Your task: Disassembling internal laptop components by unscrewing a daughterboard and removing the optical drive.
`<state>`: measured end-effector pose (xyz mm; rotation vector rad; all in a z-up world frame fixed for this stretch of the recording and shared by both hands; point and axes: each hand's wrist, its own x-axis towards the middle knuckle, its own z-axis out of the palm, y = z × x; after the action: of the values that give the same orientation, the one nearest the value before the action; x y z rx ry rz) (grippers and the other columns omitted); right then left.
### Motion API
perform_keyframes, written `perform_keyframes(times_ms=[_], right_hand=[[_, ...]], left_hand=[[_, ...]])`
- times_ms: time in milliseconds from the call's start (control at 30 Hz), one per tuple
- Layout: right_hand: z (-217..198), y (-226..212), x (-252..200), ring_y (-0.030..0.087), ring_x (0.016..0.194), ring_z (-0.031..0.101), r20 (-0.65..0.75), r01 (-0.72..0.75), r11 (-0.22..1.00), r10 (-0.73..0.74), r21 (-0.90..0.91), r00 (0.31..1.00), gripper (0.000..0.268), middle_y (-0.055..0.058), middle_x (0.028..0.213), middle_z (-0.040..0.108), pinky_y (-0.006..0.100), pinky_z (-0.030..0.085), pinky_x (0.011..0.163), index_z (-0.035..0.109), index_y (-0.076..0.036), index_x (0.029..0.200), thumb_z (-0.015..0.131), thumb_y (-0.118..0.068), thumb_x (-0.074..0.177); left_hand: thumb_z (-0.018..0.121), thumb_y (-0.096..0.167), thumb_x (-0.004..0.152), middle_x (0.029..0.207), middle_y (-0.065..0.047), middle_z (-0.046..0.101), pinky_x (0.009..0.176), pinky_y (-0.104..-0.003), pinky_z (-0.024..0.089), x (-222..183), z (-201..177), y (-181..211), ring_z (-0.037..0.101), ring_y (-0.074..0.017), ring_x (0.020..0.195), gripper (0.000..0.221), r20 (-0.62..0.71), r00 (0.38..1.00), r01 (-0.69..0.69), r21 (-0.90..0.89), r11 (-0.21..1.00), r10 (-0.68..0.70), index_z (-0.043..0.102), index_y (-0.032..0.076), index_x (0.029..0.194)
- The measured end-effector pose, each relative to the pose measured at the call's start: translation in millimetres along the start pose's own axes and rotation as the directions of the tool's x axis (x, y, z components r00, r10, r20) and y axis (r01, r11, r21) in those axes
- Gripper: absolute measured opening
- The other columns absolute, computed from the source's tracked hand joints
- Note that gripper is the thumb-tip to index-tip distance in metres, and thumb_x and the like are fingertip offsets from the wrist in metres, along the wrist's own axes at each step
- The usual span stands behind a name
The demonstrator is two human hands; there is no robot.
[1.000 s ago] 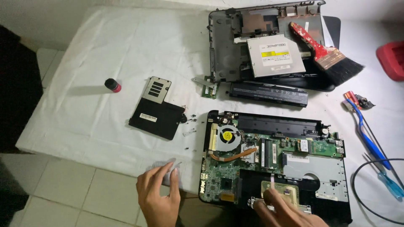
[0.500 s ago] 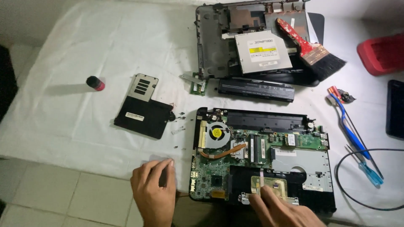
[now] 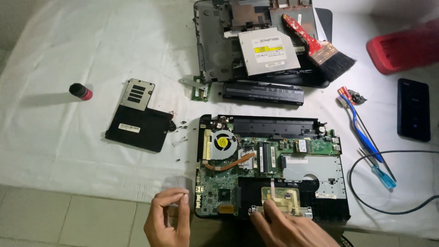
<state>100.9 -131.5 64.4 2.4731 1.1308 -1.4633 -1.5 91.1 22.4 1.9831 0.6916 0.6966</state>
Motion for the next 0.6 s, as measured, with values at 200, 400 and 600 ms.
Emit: perform_keyframes(times_ms=[200, 400, 600], right_hand=[[0, -1, 4, 0.027, 0.075, 0.071, -0.049, 0.063, 0.994, -0.067, -0.085, 0.997, 0.033, 0.011, 0.125, 0.040, 0.039, 0.064, 0.055, 0.040, -0.019, 0.134, 0.057, -0.032, 0.109], [-16, -17, -4, 0.021, 0.067, 0.053, -0.004, 0.055, 0.998, -0.055, 0.009, 0.998, 0.044, 0.006, 0.110, 0.032, 0.037, 0.051, 0.053, 0.035, -0.024, 0.125, 0.062, -0.054, 0.109], [3, 6, -1, 0.021, 0.072, 0.063, -0.116, 0.092, 0.995, -0.087, 0.031, 0.989, 0.042, 0.009, 0.126, 0.040, 0.034, 0.059, 0.057, 0.038, -0.023, 0.132, 0.066, -0.040, 0.106]], left_hand=[[0.079, 0.024, 0.084, 0.079, -0.001, 0.084, 0.040, -0.022, 0.043, -10, 0, 0, 0.058, -0.0077, 0.047, 0.018, 0.050, 0.972, 0.233, -0.056, 0.971, -0.230, 0.077, 0.014, 0.098], [0.077, 0.027, 0.087, 0.096, 0.002, 0.083, 0.074, -0.025, 0.066, -14, 4, -10, 0.080, -0.0115, 0.087, 0.016, 0.146, 0.979, -0.147, 0.018, 0.989, 0.143, 0.075, 0.017, 0.100], [0.077, 0.013, 0.087, 0.093, -0.002, 0.084, 0.081, -0.024, 0.068, -19, 11, 7, 0.083, -0.0120, 0.087, 0.009, 0.244, 0.948, -0.146, -0.228, 0.963, 0.202, 0.079, 0.013, 0.095]])
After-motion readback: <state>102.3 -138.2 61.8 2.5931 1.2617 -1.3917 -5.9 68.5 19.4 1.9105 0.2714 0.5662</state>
